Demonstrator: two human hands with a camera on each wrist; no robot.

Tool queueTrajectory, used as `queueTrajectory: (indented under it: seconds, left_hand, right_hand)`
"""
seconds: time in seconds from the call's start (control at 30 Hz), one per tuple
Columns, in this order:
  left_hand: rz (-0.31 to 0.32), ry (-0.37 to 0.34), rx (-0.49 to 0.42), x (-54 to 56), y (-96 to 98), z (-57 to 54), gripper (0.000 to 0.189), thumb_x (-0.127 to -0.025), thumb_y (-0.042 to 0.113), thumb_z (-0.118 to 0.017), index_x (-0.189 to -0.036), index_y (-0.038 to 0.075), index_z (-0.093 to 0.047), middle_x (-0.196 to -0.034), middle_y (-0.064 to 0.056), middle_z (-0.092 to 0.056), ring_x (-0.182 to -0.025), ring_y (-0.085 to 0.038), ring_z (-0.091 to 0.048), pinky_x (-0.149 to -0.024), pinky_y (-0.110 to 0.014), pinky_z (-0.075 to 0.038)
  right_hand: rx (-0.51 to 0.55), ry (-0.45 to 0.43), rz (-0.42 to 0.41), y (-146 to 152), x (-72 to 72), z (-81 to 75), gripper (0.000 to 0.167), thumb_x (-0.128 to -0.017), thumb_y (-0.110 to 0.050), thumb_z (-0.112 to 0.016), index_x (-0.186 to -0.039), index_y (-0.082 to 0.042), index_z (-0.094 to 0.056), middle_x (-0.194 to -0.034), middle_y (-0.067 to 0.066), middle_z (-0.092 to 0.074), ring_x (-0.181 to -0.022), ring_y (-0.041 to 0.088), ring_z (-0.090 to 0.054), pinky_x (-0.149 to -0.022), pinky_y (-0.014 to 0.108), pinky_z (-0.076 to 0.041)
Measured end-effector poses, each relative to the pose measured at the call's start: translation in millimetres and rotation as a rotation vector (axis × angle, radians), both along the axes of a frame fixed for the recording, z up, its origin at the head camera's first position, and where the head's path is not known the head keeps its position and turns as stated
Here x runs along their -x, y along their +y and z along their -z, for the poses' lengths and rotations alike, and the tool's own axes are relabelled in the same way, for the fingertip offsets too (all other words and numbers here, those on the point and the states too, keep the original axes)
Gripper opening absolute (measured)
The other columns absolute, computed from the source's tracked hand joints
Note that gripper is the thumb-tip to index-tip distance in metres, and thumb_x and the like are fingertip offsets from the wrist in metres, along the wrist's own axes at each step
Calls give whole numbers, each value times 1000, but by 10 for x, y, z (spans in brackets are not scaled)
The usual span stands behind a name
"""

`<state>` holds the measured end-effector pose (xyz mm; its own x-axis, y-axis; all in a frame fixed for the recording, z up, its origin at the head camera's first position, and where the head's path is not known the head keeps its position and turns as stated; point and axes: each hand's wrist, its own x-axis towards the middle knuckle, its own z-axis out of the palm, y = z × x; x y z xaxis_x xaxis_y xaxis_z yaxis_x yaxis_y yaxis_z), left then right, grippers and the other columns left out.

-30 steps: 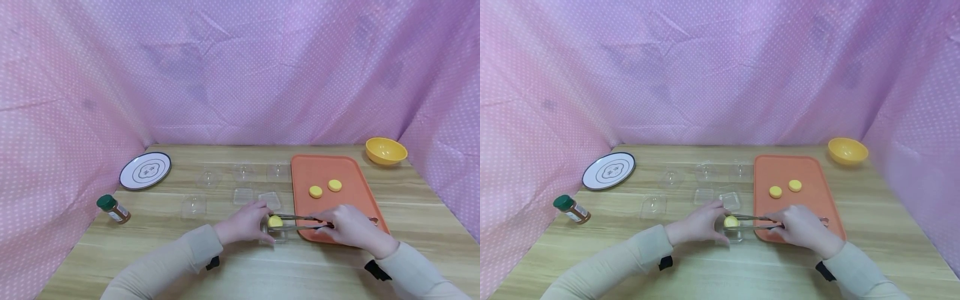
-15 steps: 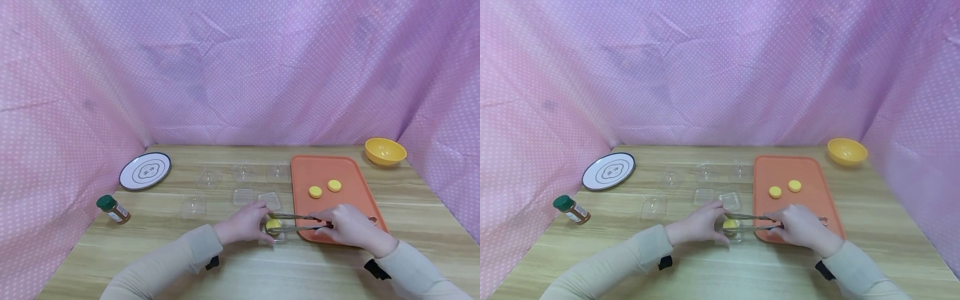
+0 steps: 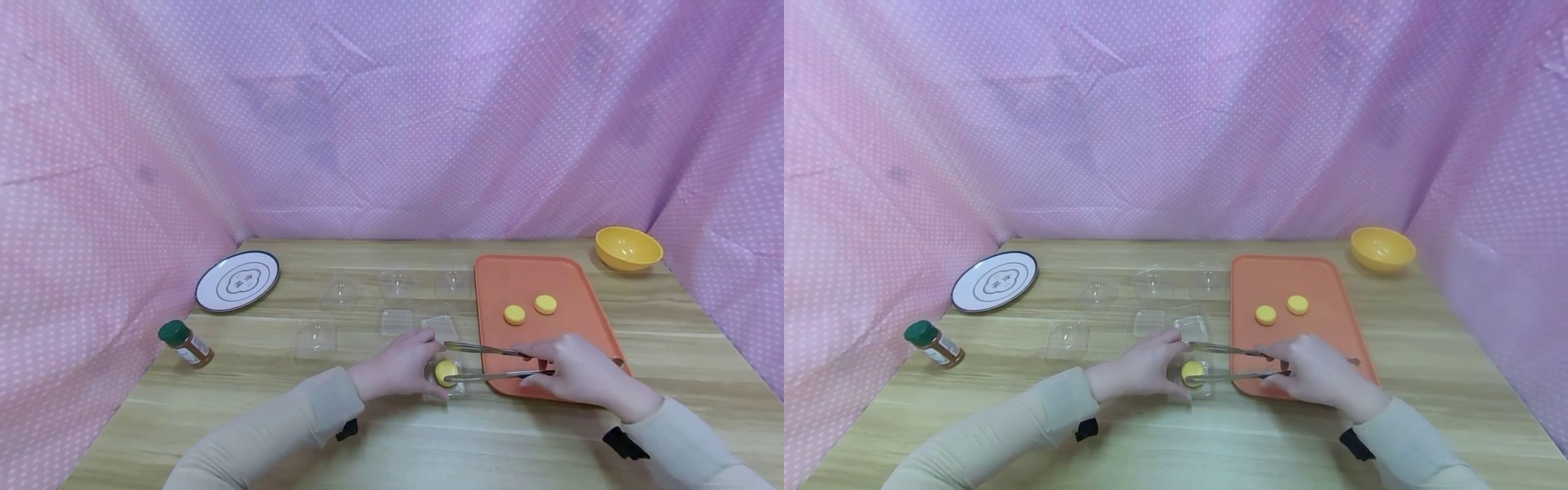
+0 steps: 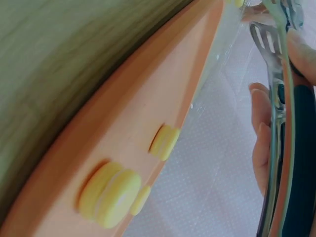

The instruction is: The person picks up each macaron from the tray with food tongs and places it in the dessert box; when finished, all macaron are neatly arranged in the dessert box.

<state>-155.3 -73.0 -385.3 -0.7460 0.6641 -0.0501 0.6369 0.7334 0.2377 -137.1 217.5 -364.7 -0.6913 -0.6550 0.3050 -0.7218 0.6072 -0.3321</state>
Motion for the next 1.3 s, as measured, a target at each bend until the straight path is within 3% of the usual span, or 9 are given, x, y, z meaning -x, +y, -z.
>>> queueTrajectory:
  seconds: [0.17, 0.43, 0.53, 0.73, 0.97, 1.1, 1.3]
  left_hand:
    - [-7, -10, 53, -17, 19, -35, 79, -71, 59, -72, -130, 10, -56, -99, 7, -49, -88, -7, -45, -80, -23, -42]
    - [30, 58, 122, -23, 41, -53, 77, -74, 60, -68, -131, 11, -55, -105, 5, -51, -95, -10, -49, -88, -31, -45]
    - [38, 70, 125, -21, 42, -63, 75, -76, 59, -66, -132, 11, -54, -106, 5, -53, -95, -10, -50, -93, -35, -46]
    - [33, 83, 92, 7, 23, -165, 64, -86, 52, -60, -134, 11, -52, -120, -2, -57, -114, -17, -54, -108, -41, -39]
    - [7, 167, 5, 171, -35, -279, 54, -87, 37, -66, -130, 6, -55, -114, -5, -60, -101, -17, -57, -92, -32, -48]
    - [-35, 123, -23, 281, -71, -314, 55, -86, 34, -68, -130, 4, -54, -115, -7, -59, -101, -20, -57, -91, -34, -50]
    - [-72, 87, 3, 421, -73, -326, 64, -82, 39, -72, -131, 4, -52, -116, -7, -56, -101, -19, -55, -89, -33, -50]
  right_hand:
    - [26, -24, 58, 70, -16, 3, 42, -71, -22, -83, -110, -15, -70, -70, -19, -56, -52, -8, -38, -42, 12, -34]
    - [40, -31, 78, 139, -15, 19, 42, -71, -25, -82, -111, -17, -70, -72, -20, -57, -57, -8, -41, -46, 14, -37]
    - [59, -9, 85, 154, -17, 25, 42, -69, -23, -84, -109, -16, -71, -73, -20, -58, -58, -8, -41, -46, 14, -36]
    - [84, 18, 82, 190, -13, 45, 42, -67, -20, -85, -106, -14, -72, -75, -18, -61, -59, -8, -42, -48, 13, -36]
    - [97, 57, 82, 220, -12, 79, 42, -64, -17, -86, -103, -12, -73, -73, -22, -57, -60, -9, -42, -50, 13, -39]
    - [92, 47, 83, 238, -17, 88, 41, -65, -18, -86, -104, -12, -73, -72, -23, -56, -60, -9, -42, -51, 14, -40]
    - [88, 26, 82, 261, -23, 93, 41, -66, -19, -85, -104, -10, -72, -72, -22, -57, -60, -8, -44, -51, 16, -42]
